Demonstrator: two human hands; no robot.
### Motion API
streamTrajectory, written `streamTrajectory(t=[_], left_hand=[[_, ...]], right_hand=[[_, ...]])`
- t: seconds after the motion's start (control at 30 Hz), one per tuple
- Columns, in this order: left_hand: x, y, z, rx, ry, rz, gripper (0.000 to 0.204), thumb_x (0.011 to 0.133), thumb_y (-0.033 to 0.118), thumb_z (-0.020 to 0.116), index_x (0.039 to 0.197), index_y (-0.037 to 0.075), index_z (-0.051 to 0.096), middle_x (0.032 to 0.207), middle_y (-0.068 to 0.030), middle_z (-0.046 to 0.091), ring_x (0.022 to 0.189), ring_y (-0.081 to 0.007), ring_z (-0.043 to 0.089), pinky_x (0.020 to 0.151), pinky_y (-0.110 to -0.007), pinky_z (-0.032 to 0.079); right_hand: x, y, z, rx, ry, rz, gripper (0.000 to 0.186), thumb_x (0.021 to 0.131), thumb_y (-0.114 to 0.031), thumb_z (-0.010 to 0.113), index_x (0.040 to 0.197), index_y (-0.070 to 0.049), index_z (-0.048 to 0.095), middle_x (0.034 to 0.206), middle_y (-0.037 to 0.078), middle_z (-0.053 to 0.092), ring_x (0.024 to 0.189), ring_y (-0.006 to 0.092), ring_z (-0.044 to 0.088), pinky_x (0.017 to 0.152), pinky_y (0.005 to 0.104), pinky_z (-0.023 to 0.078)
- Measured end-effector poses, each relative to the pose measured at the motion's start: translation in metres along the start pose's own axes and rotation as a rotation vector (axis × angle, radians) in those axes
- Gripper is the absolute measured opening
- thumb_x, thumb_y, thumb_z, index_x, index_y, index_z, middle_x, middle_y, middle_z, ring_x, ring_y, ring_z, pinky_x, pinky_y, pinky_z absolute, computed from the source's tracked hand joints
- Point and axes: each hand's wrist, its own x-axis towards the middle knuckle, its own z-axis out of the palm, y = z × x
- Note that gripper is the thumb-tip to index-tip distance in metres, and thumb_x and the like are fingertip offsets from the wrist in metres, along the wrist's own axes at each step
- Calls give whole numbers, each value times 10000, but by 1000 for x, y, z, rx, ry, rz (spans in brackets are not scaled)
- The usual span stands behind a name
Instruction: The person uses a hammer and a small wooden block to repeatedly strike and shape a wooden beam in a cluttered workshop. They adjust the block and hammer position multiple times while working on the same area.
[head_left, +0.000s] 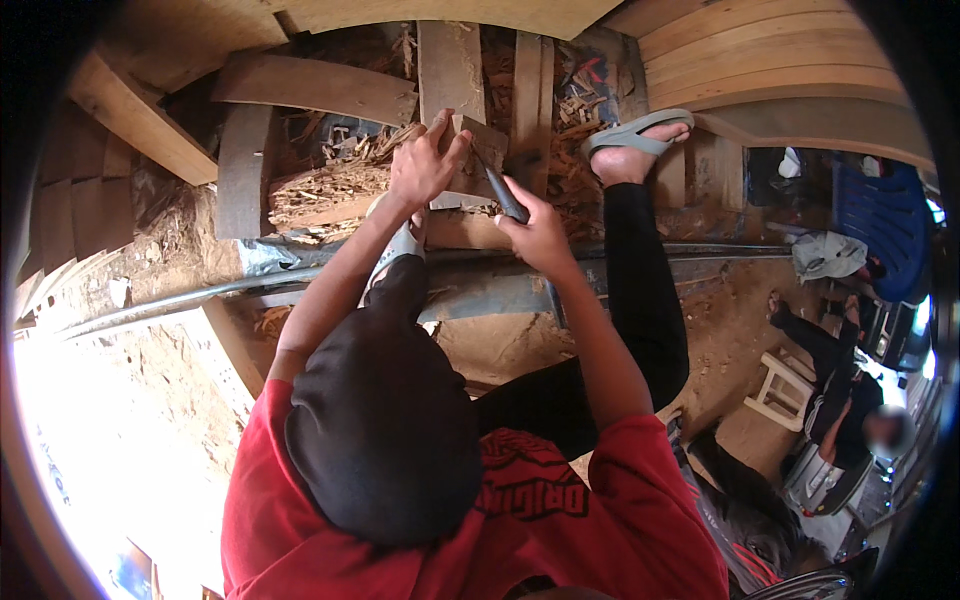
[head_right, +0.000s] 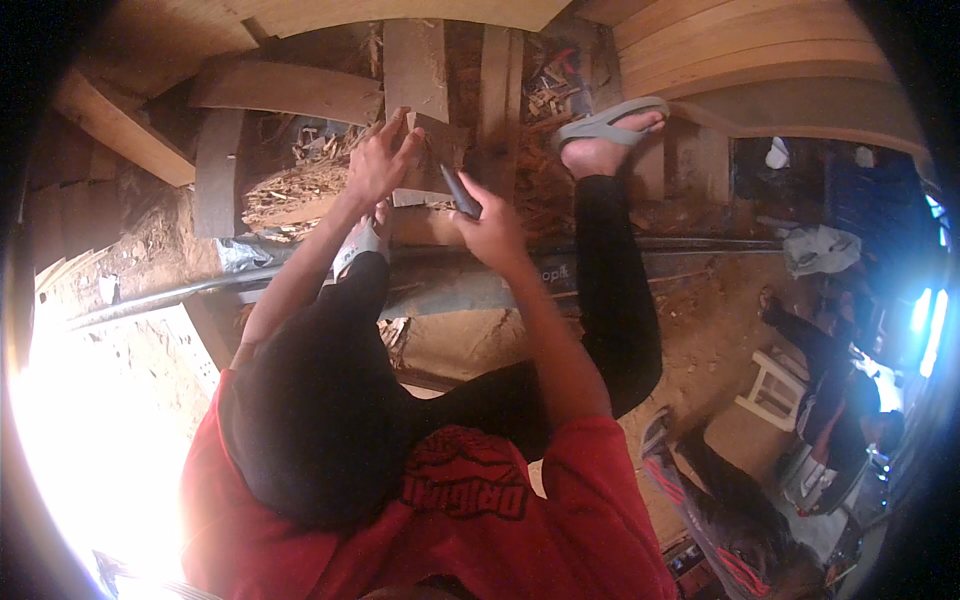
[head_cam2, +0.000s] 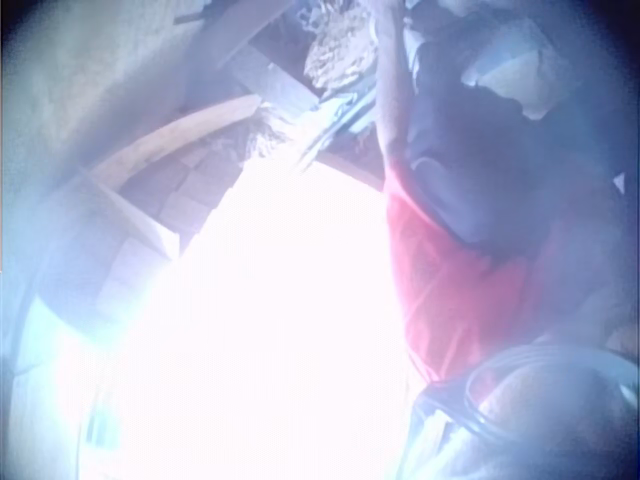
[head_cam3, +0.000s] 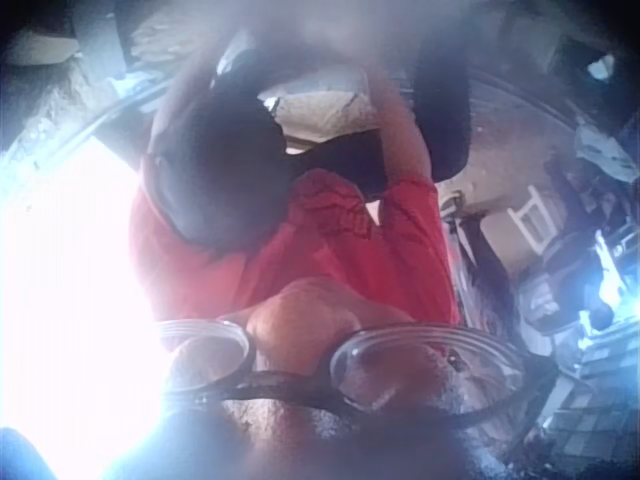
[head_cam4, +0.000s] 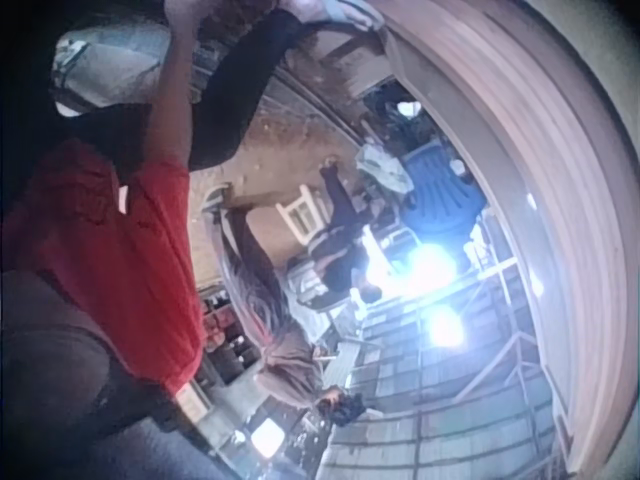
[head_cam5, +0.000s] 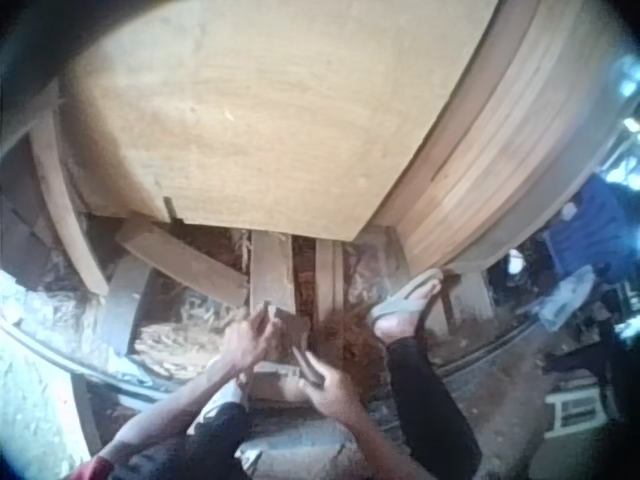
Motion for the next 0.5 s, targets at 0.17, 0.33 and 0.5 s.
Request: streamTrajectory(t=[0.17, 0.33, 0.5], left_hand=[[3, -36, 6, -201, -73, -91, 833, 1062, 656, 551, 1671, 94, 472, 1549, -306, 599, 1417, -477, 600, 1197, -493, 460], [19, -71, -8, -257, -239, 85, 715, 1125, 596, 520, 1706, 188, 439, 1647, -200, 558, 1547, -378, 500, 1284, -472, 365], [55, -55, -25, -24, -299, 212, 554, 1113, 497, 582, 1582, 203, 599, 1450, -236, 696, 1383, -412, 642, 1157, -497, 499]], right_hand=[[-5, 13, -14, 990, -22, 263, 608, 1025, -101, 677, 1611, -159, 526, 912, 16, 621, 572, 117, 589, 520, 300, 485], [-12, 64, -28, 289, 200, 183, 643, 1001, -136, 721, 1602, -108, 497, 1061, 126, 720, 737, 250, 735, 636, 399, 602], [-12, 132, -29, -518, 422, 227, 721, 948, -172, 802, 1605, -85, 518, 1289, 256, 735, 1172, 435, 719, 1013, 502, 567]])
